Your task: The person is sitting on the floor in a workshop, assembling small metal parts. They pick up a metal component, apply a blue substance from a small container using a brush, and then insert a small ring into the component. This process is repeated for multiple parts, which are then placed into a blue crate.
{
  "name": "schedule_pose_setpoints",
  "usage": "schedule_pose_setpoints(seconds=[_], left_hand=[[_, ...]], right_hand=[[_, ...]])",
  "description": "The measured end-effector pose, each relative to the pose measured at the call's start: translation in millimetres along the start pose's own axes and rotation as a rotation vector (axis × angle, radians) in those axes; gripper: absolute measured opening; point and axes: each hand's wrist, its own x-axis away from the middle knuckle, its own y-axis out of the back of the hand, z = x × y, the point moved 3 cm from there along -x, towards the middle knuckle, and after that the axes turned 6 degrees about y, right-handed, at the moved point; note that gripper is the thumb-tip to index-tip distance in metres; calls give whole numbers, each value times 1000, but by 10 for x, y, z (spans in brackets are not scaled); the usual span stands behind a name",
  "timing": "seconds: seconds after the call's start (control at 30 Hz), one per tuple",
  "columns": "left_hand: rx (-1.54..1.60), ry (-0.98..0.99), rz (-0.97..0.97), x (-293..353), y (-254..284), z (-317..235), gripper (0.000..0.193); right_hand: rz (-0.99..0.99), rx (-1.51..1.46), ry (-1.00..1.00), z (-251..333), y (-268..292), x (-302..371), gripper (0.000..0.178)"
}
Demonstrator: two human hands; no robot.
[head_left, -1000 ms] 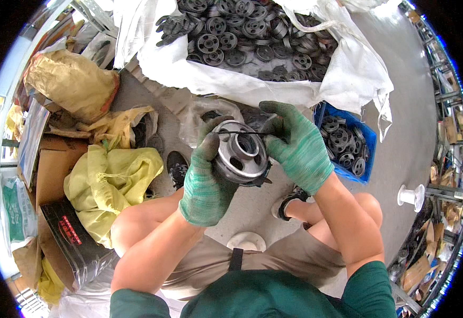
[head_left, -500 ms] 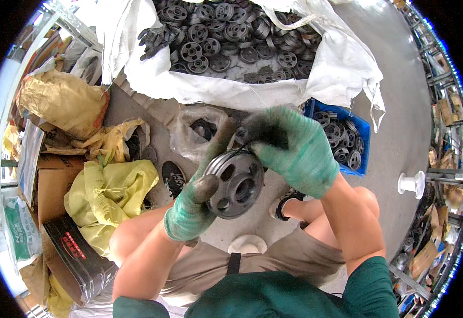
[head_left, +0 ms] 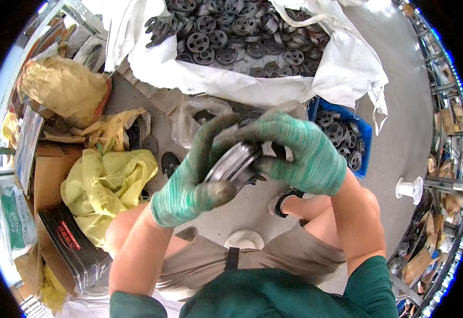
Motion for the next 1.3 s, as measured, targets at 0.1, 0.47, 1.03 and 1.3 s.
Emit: schedule_pose_setpoints(seconds=[0.1,0.47,1.03,1.3], left_hand=[[-65,-136,-106,-43,186,-15,110],[287,-277,-369,-47,733,-478,53],[402,-668,-586,645,1178,-829,40],[386,-661,-550,378,1194,-778,43]], right_hand=[[-62,-10,4,1,4,-65,51],[-313,-322,4,-58,-587,-768,42],[450,801,-900,-2880,-2204,-858,48],[340,738,-577,-3731,-1585,-206,41]])
